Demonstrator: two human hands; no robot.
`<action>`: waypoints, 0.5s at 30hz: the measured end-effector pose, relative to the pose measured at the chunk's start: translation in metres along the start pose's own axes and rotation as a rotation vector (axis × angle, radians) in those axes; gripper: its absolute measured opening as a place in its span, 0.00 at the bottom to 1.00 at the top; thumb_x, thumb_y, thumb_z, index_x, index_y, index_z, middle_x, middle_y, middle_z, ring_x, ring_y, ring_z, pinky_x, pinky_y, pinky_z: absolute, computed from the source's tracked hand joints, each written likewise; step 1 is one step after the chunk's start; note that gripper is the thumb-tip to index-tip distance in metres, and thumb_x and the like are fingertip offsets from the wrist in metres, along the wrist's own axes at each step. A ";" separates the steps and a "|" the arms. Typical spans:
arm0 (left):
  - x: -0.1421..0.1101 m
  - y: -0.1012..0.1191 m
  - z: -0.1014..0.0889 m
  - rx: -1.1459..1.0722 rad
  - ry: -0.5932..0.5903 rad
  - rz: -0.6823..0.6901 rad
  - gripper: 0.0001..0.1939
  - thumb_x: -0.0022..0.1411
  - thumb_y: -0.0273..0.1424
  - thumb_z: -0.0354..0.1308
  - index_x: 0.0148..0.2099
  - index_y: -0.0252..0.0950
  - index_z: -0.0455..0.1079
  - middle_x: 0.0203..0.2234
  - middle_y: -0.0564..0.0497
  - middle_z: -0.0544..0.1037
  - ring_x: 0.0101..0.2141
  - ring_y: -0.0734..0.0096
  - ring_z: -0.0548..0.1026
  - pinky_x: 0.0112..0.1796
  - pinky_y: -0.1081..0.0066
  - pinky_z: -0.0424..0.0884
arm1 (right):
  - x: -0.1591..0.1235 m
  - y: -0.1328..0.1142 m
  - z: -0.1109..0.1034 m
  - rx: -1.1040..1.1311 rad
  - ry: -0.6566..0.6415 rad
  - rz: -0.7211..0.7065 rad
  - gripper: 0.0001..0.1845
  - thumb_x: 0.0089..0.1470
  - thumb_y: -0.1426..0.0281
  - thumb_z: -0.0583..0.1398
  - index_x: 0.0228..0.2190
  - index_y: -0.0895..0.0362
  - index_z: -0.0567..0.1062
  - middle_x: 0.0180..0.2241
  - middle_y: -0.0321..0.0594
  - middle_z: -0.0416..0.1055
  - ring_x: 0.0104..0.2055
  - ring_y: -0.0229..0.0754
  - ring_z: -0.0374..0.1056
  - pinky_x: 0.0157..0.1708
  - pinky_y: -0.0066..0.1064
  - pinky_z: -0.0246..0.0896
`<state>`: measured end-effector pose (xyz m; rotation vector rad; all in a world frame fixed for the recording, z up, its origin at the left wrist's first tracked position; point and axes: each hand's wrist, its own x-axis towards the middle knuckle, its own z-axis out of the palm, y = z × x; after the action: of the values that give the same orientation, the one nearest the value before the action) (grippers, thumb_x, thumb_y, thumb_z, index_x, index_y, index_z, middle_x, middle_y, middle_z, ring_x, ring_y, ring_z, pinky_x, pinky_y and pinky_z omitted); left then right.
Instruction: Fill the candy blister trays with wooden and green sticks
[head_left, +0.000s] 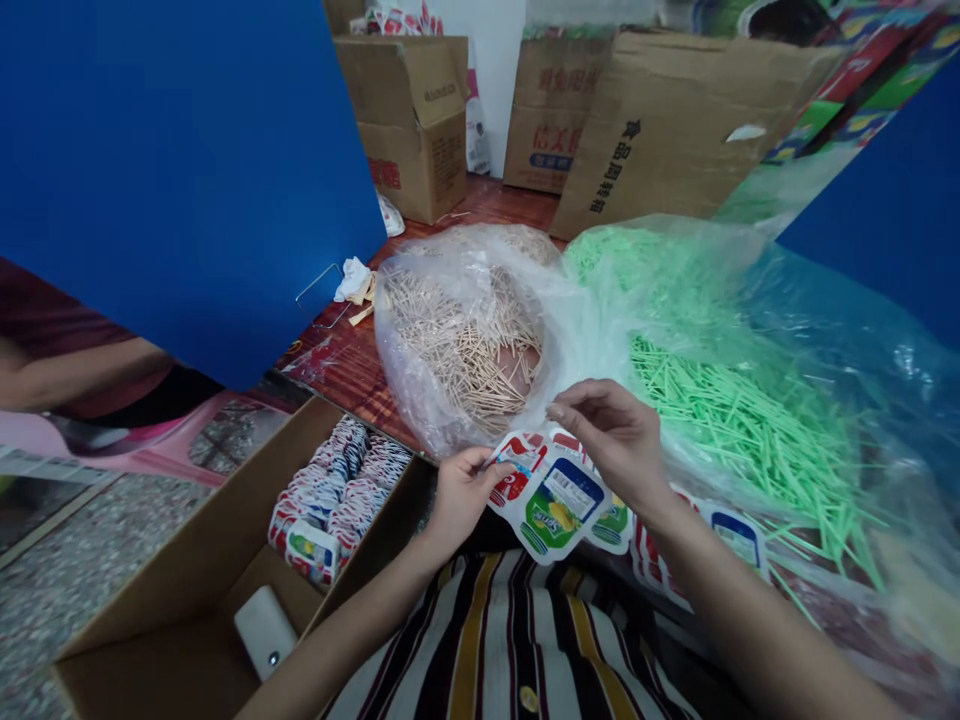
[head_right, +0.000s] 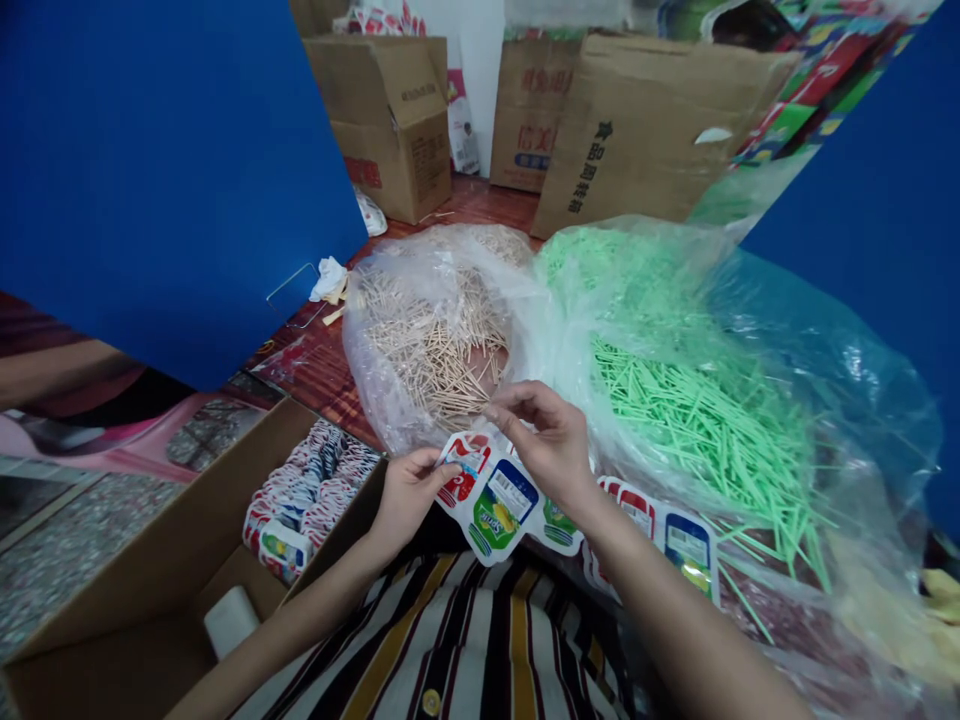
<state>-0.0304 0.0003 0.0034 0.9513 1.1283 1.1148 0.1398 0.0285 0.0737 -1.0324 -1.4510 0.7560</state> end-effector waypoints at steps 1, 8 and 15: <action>-0.001 0.001 0.001 -0.012 -0.008 -0.012 0.06 0.48 0.30 0.65 0.29 0.32 0.75 0.23 0.52 0.79 0.23 0.74 0.73 0.28 0.74 0.70 | -0.002 0.001 -0.001 -0.018 -0.022 0.002 0.05 0.49 0.69 0.65 0.29 0.56 0.74 0.28 0.35 0.74 0.29 0.36 0.71 0.31 0.28 0.68; -0.001 0.000 0.001 -0.026 -0.054 -0.031 0.07 0.47 0.31 0.66 0.28 0.31 0.75 0.20 0.54 0.78 0.21 0.76 0.72 0.25 0.76 0.68 | -0.013 -0.009 -0.013 -0.350 -0.432 -0.219 0.11 0.57 0.72 0.57 0.42 0.54 0.75 0.39 0.41 0.76 0.41 0.40 0.72 0.41 0.32 0.68; -0.004 0.000 0.003 0.028 -0.082 -0.004 0.08 0.47 0.32 0.66 0.28 0.32 0.75 0.20 0.54 0.77 0.21 0.75 0.71 0.25 0.76 0.67 | -0.018 -0.019 -0.018 -0.529 -0.641 -0.217 0.24 0.61 0.72 0.52 0.58 0.50 0.61 0.48 0.41 0.74 0.45 0.41 0.72 0.43 0.33 0.69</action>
<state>-0.0276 -0.0038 0.0046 1.0075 1.0817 1.0500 0.1541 0.0025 0.0859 -1.0380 -2.3649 0.5754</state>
